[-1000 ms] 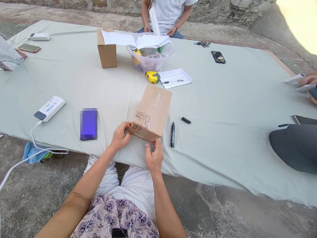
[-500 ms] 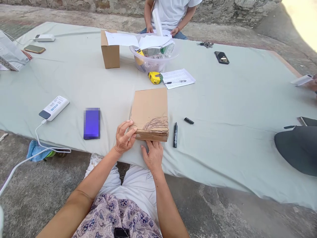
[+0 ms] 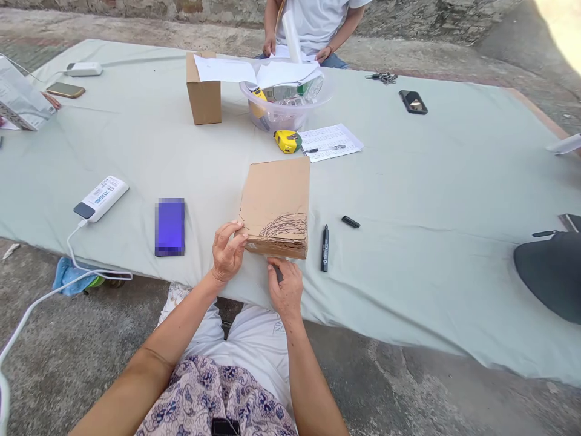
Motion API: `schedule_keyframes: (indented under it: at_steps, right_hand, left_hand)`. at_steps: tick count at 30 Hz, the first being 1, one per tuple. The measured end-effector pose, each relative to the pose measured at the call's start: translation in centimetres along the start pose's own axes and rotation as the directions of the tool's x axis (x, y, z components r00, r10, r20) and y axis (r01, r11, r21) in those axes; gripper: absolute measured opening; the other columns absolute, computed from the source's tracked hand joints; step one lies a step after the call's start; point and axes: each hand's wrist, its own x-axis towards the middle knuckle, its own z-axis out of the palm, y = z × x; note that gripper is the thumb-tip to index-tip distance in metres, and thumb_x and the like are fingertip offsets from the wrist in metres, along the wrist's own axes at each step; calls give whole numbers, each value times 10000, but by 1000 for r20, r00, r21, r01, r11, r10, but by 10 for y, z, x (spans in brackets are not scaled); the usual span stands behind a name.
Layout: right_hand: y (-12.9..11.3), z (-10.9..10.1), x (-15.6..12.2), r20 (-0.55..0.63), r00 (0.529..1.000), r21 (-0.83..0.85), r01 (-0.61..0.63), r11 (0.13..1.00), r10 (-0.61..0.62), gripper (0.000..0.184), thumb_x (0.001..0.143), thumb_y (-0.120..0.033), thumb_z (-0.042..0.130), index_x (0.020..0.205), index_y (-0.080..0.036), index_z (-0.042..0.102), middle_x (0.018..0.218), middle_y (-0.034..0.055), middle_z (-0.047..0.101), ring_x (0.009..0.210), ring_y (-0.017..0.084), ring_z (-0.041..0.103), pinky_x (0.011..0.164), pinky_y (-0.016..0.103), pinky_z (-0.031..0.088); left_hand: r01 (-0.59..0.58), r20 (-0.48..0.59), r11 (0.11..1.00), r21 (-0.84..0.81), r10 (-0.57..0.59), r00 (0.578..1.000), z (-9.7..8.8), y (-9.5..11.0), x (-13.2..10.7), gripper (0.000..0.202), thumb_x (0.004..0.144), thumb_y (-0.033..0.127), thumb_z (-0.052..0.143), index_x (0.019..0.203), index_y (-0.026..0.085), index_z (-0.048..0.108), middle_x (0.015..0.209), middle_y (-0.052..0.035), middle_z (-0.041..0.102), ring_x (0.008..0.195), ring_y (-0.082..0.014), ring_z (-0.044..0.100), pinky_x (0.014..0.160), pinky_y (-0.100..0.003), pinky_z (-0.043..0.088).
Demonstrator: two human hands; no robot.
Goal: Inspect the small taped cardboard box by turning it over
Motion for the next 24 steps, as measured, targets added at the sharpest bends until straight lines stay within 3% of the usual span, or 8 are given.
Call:
schedule_keyframes:
  at_steps: [3, 7, 9, 12, 16, 21, 24]
  right_hand:
    - [0, -2, -6, -159, 975, 206, -124, 971, 158, 173, 935, -292, 541, 938, -197, 685, 837, 42, 710, 770, 188, 653, 765, 339, 513]
    - [0, -3, -10, -413, 836, 409, -183, 894, 361, 172, 897, -326, 594, 1009, -196, 602, 821, 14, 613, 727, 153, 614, 712, 304, 520]
    - [0, -3, -8, -439, 805, 442, -193, 876, 399, 274, 894, -314, 576, 1141, -198, 554, 841, 14, 594, 760, 150, 613, 722, 298, 525]
    - [-1, -3, -3, -347, 845, 404, -258, 878, 408, 473, 904, -305, 532, 1359, -196, 463, 976, 67, 643, 831, 159, 633, 761, 312, 540]
    - [0, -2, 0, -214, 910, 306, -282, 909, 354, 532, 895, -297, 525, 1411, -187, 461, 1063, 103, 679, 788, 162, 637, 737, 322, 540]
    - [0, -2, -1, -187, 929, 220, -276, 936, 318, 339, 901, -328, 526, 1191, -175, 614, 898, 75, 691, 754, 186, 630, 722, 341, 532]
    - [-1, -2, -2, -197, 921, 280, -275, 920, 335, 484, 890, -319, 539, 1350, -168, 516, 944, 81, 700, 761, 179, 641, 743, 342, 541]
  left_hand:
    - [21, 20, 1000, 13, -21, 1000, 0, -1, 0, 179, 977, 177, 487, 1134, 248, 537, 1181, -101, 647, 1183, -219, 618, 981, -453, 558]
    - [21, -1, 999, -34, -21, 1000, 0, 0, 1, 196, 962, 168, 502, 1138, 248, 539, 1193, -102, 635, 1179, -218, 608, 989, -456, 545]
    - [19, -12, 999, -29, -20, 1000, 0, 0, 1, 196, 960, 172, 499, 1137, 247, 535, 1191, -104, 628, 1166, -221, 610, 978, -459, 549]
    - [15, 1, 1000, 19, -15, 1000, 0, -1, 1, 183, 961, 191, 487, 1132, 246, 523, 1182, -107, 618, 1150, -225, 614, 957, -461, 563]
    - [22, 2, 999, 40, -22, 1000, 0, -1, 0, 182, 962, 194, 487, 1132, 248, 522, 1186, -106, 607, 1148, -219, 609, 938, -443, 570]
    - [76, 15, 997, 15, -77, 997, -1, -1, -1, 207, 969, 233, 505, 1175, 234, 498, 1209, -125, 594, 1170, -221, 602, 935, -431, 571]
    - [124, 7, 992, 13, -124, 992, -1, -1, -1, 247, 969, 263, 520, 1208, 214, 486, 1220, -136, 593, 1168, -221, 605, 980, -457, 555]
